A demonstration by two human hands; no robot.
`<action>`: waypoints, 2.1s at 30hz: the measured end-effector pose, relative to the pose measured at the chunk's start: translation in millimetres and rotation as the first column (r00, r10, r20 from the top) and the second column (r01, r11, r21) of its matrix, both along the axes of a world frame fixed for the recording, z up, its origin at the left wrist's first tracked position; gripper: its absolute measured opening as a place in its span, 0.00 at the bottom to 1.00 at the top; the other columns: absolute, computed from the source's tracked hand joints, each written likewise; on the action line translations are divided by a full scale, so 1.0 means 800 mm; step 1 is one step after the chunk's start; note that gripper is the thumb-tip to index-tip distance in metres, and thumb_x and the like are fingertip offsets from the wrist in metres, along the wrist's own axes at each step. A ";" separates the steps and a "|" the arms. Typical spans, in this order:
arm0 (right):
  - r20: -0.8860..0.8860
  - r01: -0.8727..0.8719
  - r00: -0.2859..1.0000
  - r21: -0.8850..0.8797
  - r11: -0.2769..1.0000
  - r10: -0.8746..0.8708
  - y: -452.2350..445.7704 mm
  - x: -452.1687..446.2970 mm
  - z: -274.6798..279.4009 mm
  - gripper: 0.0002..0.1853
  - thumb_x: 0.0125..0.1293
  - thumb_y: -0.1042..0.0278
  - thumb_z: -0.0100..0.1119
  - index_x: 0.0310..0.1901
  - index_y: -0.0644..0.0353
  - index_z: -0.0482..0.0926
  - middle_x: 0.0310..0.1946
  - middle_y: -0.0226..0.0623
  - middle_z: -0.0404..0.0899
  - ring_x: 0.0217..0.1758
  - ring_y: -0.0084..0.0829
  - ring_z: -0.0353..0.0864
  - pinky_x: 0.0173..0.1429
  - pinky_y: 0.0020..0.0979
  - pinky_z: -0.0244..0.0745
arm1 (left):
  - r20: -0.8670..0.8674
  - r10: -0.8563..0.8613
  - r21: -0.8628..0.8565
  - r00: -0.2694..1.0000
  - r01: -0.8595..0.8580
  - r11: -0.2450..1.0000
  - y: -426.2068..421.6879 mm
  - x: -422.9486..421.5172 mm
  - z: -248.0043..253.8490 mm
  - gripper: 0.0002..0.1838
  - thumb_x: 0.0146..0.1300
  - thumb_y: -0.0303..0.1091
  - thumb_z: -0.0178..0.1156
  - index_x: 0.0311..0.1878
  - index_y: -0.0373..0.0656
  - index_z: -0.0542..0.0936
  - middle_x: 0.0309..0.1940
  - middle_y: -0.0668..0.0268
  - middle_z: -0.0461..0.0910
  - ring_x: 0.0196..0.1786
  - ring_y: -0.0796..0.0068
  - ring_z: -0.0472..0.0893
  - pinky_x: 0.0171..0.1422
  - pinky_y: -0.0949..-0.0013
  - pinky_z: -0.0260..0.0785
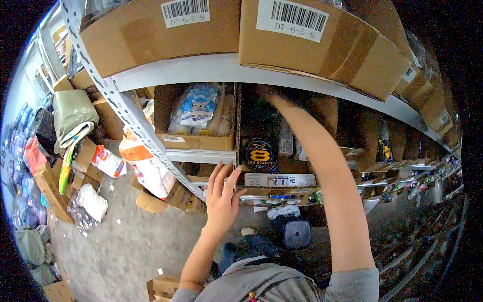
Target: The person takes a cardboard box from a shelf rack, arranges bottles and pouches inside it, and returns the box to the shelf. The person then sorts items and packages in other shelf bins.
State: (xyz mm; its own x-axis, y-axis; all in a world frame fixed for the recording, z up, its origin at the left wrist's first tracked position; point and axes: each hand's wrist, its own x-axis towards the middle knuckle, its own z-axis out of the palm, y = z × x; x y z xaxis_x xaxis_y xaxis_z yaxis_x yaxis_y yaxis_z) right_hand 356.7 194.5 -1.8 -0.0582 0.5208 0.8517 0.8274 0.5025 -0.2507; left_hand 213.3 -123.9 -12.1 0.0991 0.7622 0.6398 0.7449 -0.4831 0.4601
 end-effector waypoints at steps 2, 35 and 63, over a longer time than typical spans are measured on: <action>0.036 0.013 0.999 0.072 0.997 -0.016 -0.004 0.024 0.012 0.22 0.50 0.50 0.54 0.42 0.58 0.73 0.43 0.44 0.71 0.48 0.38 0.67 0.53 0.37 0.61 | 0.002 -0.003 -0.014 1.000 0.003 1.000 -0.001 0.001 0.002 0.27 0.43 0.25 0.58 0.51 0.45 0.66 0.49 0.58 0.65 0.55 0.54 0.62 0.53 0.59 0.58; -0.317 -0.582 0.809 -0.317 0.749 0.495 -0.021 0.049 -0.001 0.23 0.58 0.55 0.39 0.52 0.59 0.61 0.52 0.44 0.62 0.53 0.39 0.63 0.58 0.36 0.56 | 0.041 -0.006 0.007 0.999 0.006 1.000 -0.001 0.003 0.001 0.28 0.42 0.23 0.59 0.51 0.44 0.66 0.49 0.56 0.65 0.54 0.54 0.63 0.53 0.60 0.58; 0.116 -0.263 0.931 -0.448 0.855 0.347 -0.292 0.105 0.128 0.16 0.48 0.76 0.53 0.41 0.61 0.67 0.38 0.45 0.70 0.42 0.45 0.70 0.43 0.35 0.68 | 0.053 -0.002 -0.004 0.999 0.003 1.000 0.002 0.002 -0.002 0.27 0.41 0.24 0.59 0.50 0.45 0.68 0.49 0.57 0.65 0.54 0.56 0.63 0.54 0.60 0.58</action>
State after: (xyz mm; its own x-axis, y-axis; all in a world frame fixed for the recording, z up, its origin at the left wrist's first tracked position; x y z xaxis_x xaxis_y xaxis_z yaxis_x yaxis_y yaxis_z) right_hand 440.4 -39.4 100.5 -0.4076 0.7540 0.5152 0.7019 0.6195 -0.3515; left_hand 214.7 -122.6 -13.8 0.0671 0.7646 0.6410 0.7181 -0.4830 0.5010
